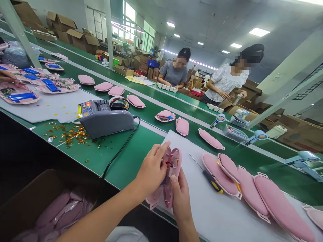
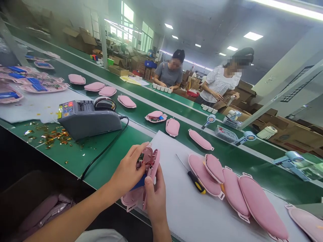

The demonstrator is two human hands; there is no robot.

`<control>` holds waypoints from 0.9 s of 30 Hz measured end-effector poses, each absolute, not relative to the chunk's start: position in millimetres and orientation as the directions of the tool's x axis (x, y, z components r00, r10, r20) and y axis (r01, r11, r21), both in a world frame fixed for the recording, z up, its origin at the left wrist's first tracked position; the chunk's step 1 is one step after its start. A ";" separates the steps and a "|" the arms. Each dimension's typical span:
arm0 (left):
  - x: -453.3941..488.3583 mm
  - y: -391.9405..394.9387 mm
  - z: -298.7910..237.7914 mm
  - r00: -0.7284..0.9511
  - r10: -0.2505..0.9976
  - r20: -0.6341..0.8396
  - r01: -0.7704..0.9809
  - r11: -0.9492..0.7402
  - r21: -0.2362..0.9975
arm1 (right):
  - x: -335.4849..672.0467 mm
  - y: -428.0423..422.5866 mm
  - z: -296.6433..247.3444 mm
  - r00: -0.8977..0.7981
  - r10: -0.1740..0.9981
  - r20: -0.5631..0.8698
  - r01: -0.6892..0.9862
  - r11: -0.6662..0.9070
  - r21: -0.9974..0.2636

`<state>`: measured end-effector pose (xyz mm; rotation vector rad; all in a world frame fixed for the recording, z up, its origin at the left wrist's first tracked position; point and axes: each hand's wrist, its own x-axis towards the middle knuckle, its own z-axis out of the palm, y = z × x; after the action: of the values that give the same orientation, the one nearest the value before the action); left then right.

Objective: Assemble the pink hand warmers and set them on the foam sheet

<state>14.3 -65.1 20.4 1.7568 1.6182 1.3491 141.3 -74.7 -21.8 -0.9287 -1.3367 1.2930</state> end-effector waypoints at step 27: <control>13.5 -70.2 23.7 0.214 0.966 -0.149 -0.548 0.244 0.800 | 158.3 -80.1 7.2 -0.281 0.945 0.167 0.052 0.189 -0.981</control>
<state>13.5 -70.2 23.7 0.6897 0.7423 1.1744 158.3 -80.1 7.2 -0.9833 -1.5507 1.2304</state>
